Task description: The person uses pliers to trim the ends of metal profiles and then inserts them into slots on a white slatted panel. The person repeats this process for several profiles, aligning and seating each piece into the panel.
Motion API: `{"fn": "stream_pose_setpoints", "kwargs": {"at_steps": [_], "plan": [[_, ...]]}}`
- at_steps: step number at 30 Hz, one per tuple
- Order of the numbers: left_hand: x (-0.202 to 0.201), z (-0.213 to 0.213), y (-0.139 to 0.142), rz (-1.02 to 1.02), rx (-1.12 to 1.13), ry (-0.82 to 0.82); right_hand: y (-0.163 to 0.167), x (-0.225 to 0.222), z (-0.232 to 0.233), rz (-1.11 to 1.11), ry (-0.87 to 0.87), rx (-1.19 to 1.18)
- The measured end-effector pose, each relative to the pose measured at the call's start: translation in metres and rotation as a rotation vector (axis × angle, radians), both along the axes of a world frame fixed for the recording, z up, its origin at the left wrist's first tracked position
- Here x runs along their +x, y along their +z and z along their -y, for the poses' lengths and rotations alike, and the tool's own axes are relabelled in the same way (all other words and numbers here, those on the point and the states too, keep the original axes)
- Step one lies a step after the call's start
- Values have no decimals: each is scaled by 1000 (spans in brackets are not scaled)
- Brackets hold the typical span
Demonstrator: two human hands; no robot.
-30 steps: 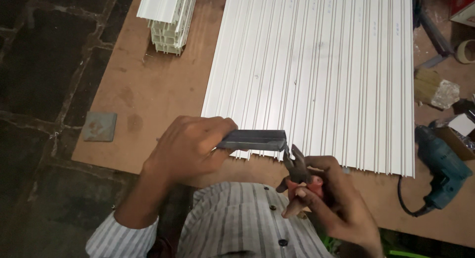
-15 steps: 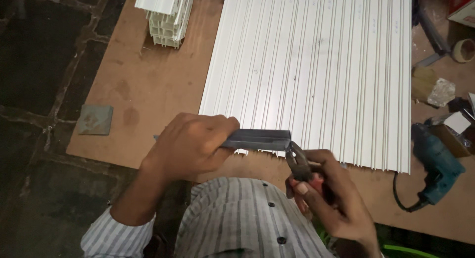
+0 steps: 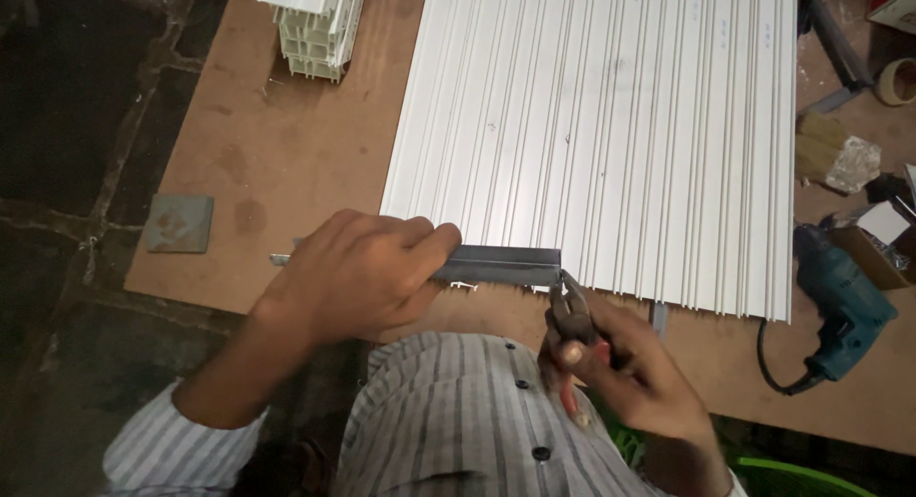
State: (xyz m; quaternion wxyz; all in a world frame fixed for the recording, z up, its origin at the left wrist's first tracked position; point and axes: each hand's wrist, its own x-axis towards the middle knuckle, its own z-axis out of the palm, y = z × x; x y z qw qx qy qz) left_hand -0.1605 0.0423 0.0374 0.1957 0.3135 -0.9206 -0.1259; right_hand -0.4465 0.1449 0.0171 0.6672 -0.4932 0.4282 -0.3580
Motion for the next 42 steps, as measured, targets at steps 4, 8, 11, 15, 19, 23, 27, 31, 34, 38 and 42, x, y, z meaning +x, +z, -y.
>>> {"fn": "stream_pose_setpoints", "kwargs": {"at_steps": [4, 8, 11, 15, 19, 23, 27, 31, 34, 38, 42], "plan": [[3, 0, 2, 105, 12, 15, -4, -5, 2, 139, 66, 37], [0, 0, 3, 32, -23, -8, -16, -6, -2, 279, 99, 102], [-10, 3, 2, -18, -3, -51, -26, -5, -6, 421, 112, 210], [-19, 6, 4, -70, 5, -115, -31, -9, -8, 496, 148, 264], [-19, 9, 7, -62, -36, -119, -28, -9, -7, 480, 109, 333], [-19, 11, 8, -22, -68, -76, -21, -8, -2, 102, 135, 221], [-20, 11, 10, 177, -71, 24, -23, 0, 17, -470, -1, -40], [-24, 3, 13, 320, -8, 108, -23, 2, 33, -787, -154, -242], [-31, 2, 13, 299, 50, 167, -17, -4, 38, -849, -276, -436], [-39, -1, 8, 219, 234, 244, -12, -7, 43, -1049, -406, -751], [-47, 6, -4, 33, 301, 293, -11, -11, 44, -1097, -505, -970]]}}
